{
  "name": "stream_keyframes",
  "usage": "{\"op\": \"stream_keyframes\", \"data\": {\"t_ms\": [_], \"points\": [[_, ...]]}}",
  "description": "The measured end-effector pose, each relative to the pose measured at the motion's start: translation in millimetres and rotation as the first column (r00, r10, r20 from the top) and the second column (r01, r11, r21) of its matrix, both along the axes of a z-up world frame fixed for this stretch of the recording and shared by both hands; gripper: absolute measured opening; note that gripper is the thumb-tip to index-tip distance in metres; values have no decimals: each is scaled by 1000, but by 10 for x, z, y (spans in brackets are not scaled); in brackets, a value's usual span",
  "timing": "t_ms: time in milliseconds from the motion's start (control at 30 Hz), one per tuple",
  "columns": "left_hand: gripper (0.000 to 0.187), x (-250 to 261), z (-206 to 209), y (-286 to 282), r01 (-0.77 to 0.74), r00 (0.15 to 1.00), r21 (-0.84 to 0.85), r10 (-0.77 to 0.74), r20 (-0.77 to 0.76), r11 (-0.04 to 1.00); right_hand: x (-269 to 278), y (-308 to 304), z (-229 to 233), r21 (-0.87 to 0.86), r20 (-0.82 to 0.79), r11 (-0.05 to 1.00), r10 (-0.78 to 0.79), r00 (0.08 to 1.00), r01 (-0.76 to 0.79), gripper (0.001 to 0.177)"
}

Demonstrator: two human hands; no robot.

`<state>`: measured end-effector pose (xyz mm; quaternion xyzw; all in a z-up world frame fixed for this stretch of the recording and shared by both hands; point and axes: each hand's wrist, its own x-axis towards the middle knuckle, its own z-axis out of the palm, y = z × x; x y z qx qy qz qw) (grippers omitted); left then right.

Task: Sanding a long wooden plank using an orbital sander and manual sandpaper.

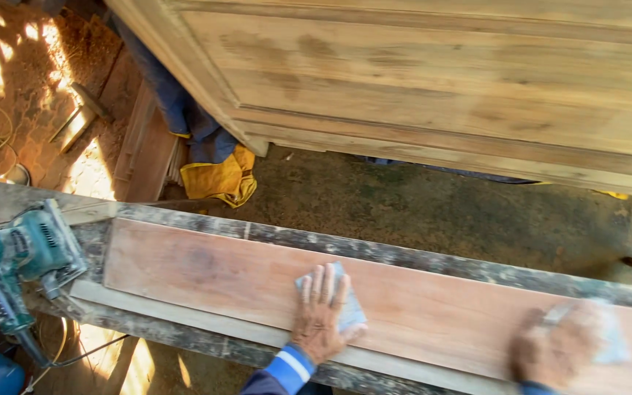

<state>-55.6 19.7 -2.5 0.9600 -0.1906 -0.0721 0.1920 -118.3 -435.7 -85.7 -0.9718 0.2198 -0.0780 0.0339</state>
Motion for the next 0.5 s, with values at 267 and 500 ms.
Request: {"op": "stream_keyframes", "data": {"t_ms": [267, 500], "points": [[109, 250, 121, 3338, -330, 937, 207, 292, 191, 921, 1031, 4874, 1033, 166, -70, 737, 671, 738, -655, 84], [100, 421, 60, 3852, -498, 843, 148, 438, 312, 854, 1052, 4592, 1279, 299, 221, 776, 511, 831, -556, 75]]}}
